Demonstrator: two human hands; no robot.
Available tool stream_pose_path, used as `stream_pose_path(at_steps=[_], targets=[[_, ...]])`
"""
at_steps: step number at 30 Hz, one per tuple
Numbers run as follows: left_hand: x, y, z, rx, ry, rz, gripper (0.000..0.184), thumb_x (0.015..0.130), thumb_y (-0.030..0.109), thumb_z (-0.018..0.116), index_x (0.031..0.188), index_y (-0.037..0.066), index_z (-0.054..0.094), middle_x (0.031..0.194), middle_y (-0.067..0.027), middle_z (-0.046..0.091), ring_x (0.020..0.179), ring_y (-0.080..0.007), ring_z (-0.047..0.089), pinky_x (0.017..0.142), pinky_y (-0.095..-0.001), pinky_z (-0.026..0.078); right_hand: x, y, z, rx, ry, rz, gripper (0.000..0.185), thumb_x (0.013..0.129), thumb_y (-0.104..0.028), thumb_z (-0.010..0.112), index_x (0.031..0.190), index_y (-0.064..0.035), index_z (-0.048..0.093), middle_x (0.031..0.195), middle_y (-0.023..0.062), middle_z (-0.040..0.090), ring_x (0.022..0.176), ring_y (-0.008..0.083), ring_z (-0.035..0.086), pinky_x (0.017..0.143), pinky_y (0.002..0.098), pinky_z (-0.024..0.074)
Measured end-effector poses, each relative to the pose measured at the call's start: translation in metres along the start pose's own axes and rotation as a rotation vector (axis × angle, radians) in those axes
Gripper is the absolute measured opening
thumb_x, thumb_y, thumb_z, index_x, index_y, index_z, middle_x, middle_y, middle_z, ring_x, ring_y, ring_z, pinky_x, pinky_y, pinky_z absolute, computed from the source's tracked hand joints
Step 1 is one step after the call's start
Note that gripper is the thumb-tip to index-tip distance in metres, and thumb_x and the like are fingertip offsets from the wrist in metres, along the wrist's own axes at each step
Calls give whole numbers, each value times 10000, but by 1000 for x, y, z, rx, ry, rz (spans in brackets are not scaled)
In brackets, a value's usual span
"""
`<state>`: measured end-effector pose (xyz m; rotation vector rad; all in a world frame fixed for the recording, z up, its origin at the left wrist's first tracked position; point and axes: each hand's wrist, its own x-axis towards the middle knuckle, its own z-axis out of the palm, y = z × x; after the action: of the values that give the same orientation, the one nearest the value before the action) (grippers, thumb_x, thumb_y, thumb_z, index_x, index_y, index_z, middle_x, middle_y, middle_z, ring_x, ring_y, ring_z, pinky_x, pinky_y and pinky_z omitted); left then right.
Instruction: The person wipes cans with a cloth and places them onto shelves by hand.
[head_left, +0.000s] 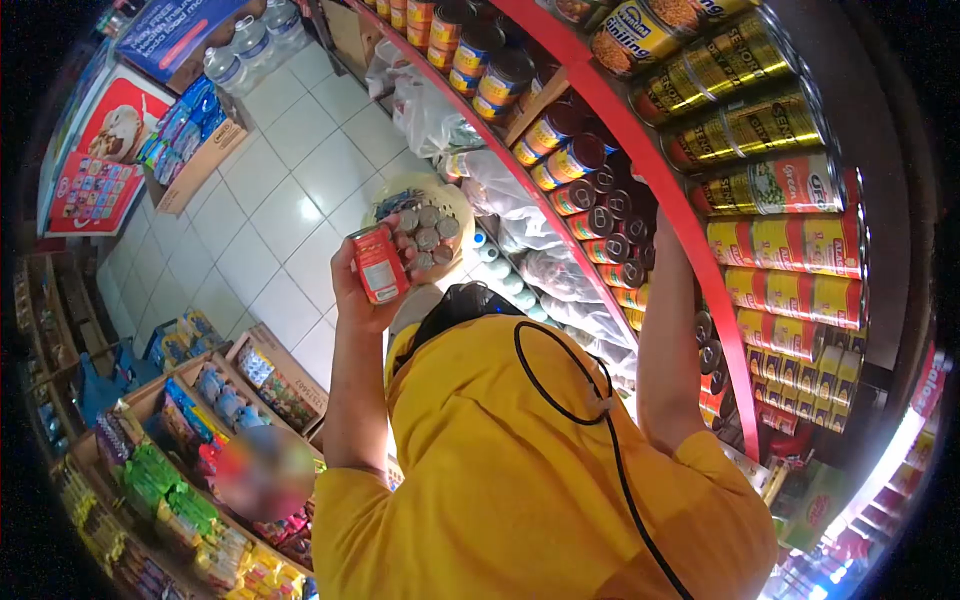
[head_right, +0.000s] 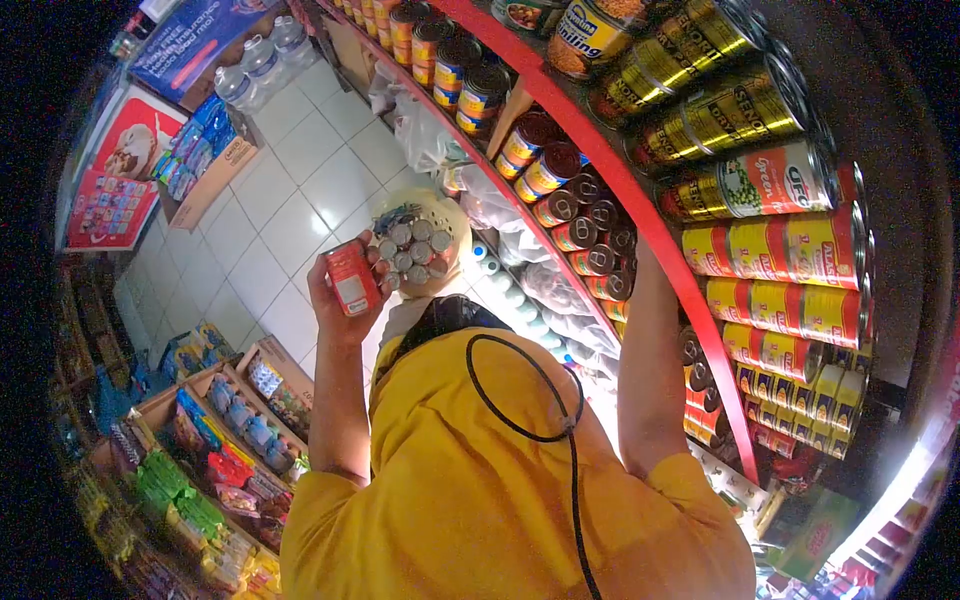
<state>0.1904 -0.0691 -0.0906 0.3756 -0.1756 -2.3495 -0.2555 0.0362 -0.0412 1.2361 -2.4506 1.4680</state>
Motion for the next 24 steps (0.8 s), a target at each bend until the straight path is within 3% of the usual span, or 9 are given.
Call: stream_pose_path(at_steps=[9, 24], targets=[[-4, -1, -7, 43, 71, 3, 741, 957, 599, 557, 1399, 5, 530, 1081, -86, 629, 969, -243, 646, 744, -380, 571, 32, 18, 38, -396, -219, 40, 340, 978, -272, 712, 1237, -68, 632, 1184, 92, 691, 1019, 186, 678, 831, 328, 564], [-13, 2, -9, 72, 93, 21, 749, 959, 599, 565, 1396, -8, 532, 1067, -87, 637, 963, -238, 641, 763, -377, 570, 39, 21, 50, -591, -352, 82, 342, 968, -254, 725, 1230, -54, 633, 1156, 93, 682, 993, 186, 671, 829, 325, 553]])
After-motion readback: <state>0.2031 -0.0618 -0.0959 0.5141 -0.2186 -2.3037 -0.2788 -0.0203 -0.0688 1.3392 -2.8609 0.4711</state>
